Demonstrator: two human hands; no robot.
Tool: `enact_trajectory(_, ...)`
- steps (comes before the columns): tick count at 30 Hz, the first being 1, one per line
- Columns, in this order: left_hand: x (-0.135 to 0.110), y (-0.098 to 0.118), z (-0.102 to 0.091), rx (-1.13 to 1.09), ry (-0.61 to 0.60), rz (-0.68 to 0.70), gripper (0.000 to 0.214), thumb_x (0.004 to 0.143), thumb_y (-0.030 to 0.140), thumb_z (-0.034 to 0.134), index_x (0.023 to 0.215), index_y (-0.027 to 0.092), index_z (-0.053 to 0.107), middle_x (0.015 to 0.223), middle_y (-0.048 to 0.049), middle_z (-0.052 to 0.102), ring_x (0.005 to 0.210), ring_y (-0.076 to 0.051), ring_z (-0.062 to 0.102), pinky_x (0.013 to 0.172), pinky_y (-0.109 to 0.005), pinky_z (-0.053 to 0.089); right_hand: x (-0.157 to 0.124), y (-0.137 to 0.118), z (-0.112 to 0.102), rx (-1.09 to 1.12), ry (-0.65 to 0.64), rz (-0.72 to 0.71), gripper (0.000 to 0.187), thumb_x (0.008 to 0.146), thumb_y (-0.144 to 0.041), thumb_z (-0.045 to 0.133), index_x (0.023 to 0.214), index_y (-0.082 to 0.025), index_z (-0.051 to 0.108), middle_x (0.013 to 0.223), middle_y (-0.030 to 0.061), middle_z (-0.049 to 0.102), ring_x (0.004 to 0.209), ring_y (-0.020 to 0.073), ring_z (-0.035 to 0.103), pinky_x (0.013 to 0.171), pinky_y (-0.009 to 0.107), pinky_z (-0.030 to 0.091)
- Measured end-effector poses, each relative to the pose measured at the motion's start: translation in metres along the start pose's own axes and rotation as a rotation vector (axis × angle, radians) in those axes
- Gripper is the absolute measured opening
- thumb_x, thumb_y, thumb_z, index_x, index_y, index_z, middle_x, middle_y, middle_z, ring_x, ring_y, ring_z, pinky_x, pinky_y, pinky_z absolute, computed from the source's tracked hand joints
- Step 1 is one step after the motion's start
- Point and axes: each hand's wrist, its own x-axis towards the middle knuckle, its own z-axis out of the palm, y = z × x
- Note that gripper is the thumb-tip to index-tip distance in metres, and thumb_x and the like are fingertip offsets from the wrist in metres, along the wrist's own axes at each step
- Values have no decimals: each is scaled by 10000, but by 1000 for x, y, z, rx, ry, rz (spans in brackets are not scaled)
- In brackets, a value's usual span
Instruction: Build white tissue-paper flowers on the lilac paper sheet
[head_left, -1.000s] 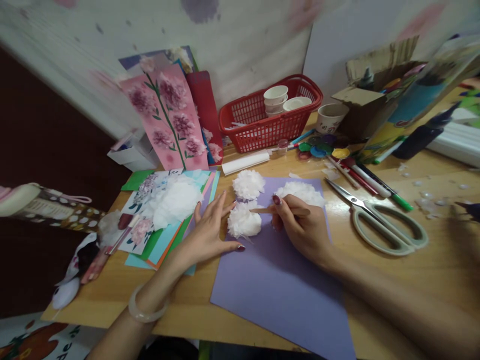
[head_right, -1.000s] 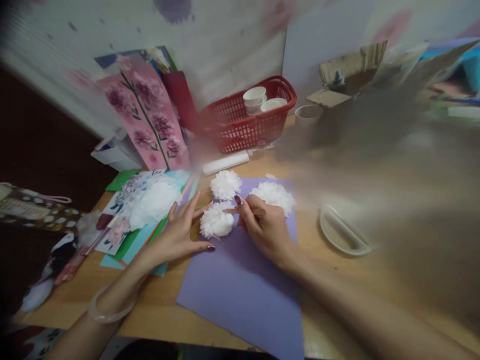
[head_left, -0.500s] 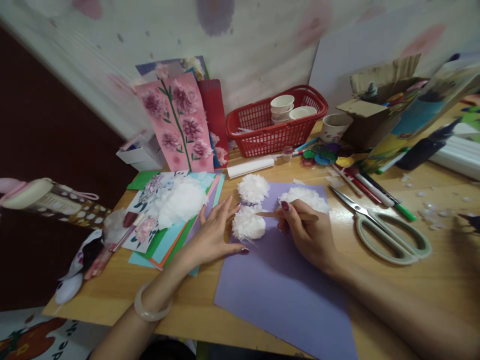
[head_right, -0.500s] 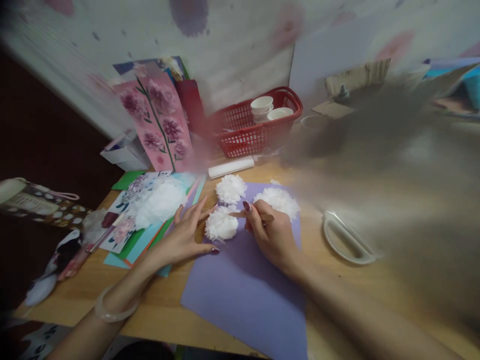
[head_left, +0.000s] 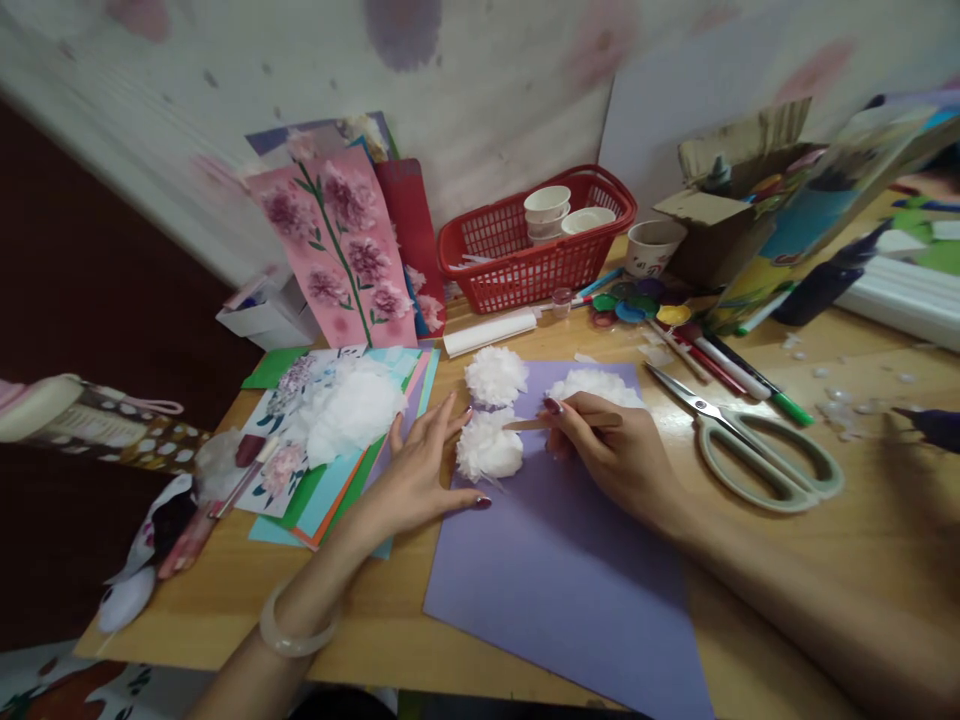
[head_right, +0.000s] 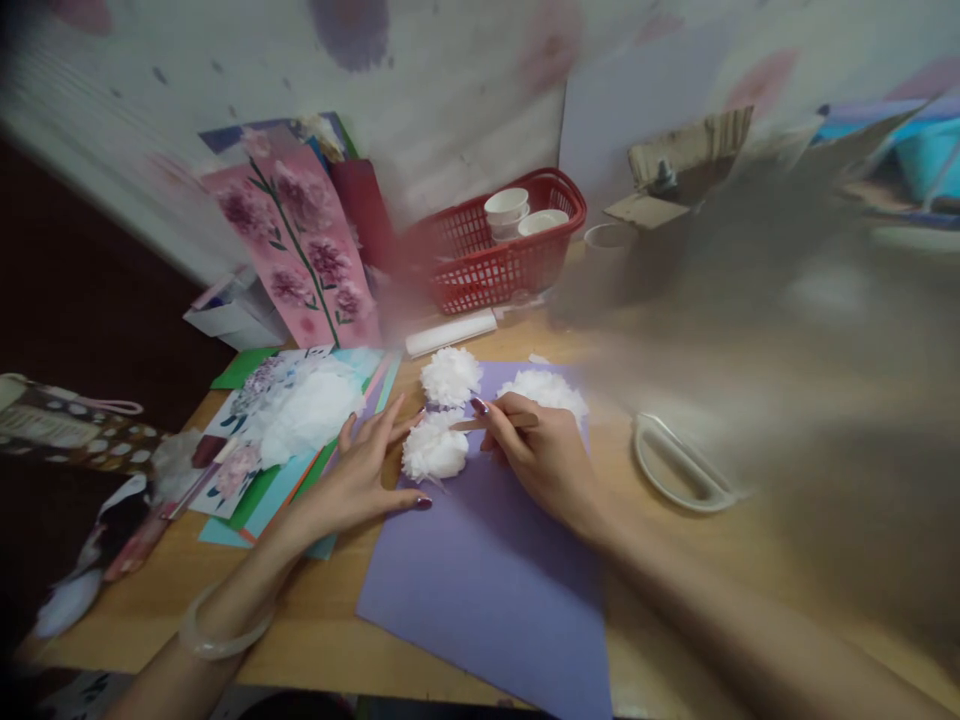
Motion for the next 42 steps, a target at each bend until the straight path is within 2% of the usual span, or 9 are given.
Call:
enact_trajectory(7, 0, 2, -2, 15, -16, 3, 1219, 735, 589, 735, 1541, 273, -124, 1541, -133, 415, 1495, -339, 176, 1154, -665, -53, -1, -1, 0, 44, 108, 5, 436, 944, -467, 528, 627, -182, 620, 526, 21, 663, 421, 114, 597, 446, 222, 453)
enact_trajectory(13, -1, 0, 0, 27, -3, 8, 1229, 729, 587, 741, 1538, 274, -128, 1532, -144, 427, 1490, -347, 187, 1146, -679, -23, -1, -1, 0, 134, 132, 46, 403, 928, -459, 562, 646, -177, 619, 535, 20, 670, 415, 111, 601, 424, 210, 471)
enact_trajectory(18, 0, -1, 0, 33, -5, 13, 1225, 738, 556, 749, 1532, 284, -143, 1528, -135, 436, 1488, -343, 199, 1150, -673, -20, -2, -2, 1, 100, 149, 15, 399, 937, -446, 553, 648, -179, 617, 530, 14, 666, 416, 104, 592, 431, 207, 456)
enact_trajectory(24, 0, 1, 0, 44, -14, 16, 1236, 736, 540, 759, 1524, 293, -160, 1534, -126, 429, 1492, -339, 189, 1148, -679, -23, 0, -3, 5, -24, 60, -66, 431, 970, -393, 497, 609, -184, 604, 510, 4, 645, 450, 102, 598, 480, 213, 433)
enact_trajectory(32, -1, 0, 1, 56, -2, 22, 1227, 741, 534, 760, 1529, 290, -148, 1525, -136, 440, 1488, -342, 197, 1148, -672, -21, -1, -3, 0, 72, 169, -9, 405, 961, -404, 524, 638, -179, 620, 529, -1, 645, 435, 99, 580, 475, 221, 427)
enact_trajectory(39, 0, 4, -2, 68, -23, -3, 1227, 749, 526, 754, 1527, 281, -162, 1528, -138, 434, 1491, -333, 193, 1158, -656, -11, 1, -4, 3, -14, 61, -67, 423, 975, -365, 487, 604, -185, 581, 497, -12, 616, 446, 93, 572, 493, 209, 413)
enact_trajectory(42, 0, 4, -2, 74, -16, 0, 1229, 743, 538, 754, 1529, 281, -154, 1524, -144, 437, 1485, -339, 210, 1159, -654, -3, 1, -4, 0, 26, 107, -40, 452, 987, -409, 462, 617, -183, 587, 513, -5, 620, 453, 95, 573, 503, 214, 426)
